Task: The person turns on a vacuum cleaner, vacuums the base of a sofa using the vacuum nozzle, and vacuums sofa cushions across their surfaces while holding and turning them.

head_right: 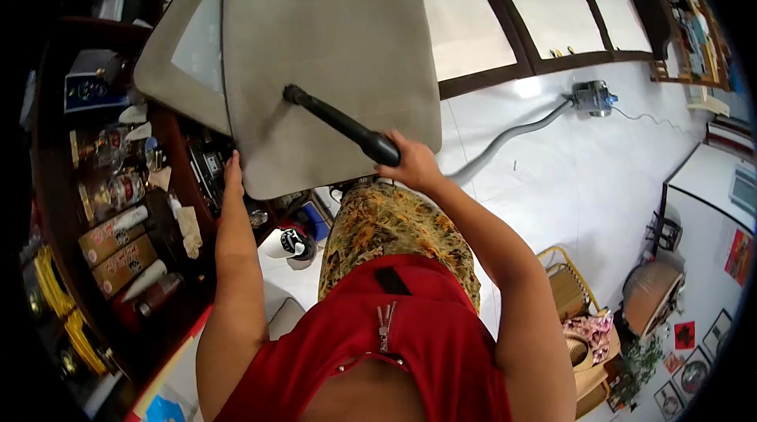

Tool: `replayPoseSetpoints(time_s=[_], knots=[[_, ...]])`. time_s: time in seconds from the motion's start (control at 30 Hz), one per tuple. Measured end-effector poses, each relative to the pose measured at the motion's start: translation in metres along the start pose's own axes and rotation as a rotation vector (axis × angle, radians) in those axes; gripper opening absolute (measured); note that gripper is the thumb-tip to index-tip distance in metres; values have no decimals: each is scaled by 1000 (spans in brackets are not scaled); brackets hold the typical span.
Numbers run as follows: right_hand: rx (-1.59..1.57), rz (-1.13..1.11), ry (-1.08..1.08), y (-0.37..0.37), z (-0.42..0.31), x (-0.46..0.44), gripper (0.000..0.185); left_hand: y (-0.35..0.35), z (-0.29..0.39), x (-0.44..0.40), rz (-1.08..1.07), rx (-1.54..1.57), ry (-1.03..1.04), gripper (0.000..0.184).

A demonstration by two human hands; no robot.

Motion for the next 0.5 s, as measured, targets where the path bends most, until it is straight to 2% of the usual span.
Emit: replayPoseSetpoints(time_s=[0.1, 0.2, 0.3, 0.33, 0.43, 0.5], knots=[[-83, -35, 126, 5, 28, 50, 64, 17, 5, -23, -156, -4, -4, 84], [-27, -28, 137, 7, 38, 83, 66, 18, 12, -35, -56, 0, -10, 82], [-84, 8, 165, -6, 20, 91, 66, 18, 10, -49, -93, 42, -9, 82], [-143, 33, 168, -12, 14, 90, 67, 13, 1, -71, -85, -33, 16, 82], [-329, 105, 109, -28, -13, 65, 67, 11, 3, -53, 38, -29, 32, 79], [-257, 158, 34, -40, -32, 37, 63, 9, -1, -58, 81, 11, 44, 77]])
Point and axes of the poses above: each hand's wrist, its own x-axis away from the middle knuckle, its own y-axis out of the palm, z = x × y, the point moved 8 cm from there along -x, towards the middle knuckle, and after that the axes turned 8 degrees about -y, right-handed, at the moved point
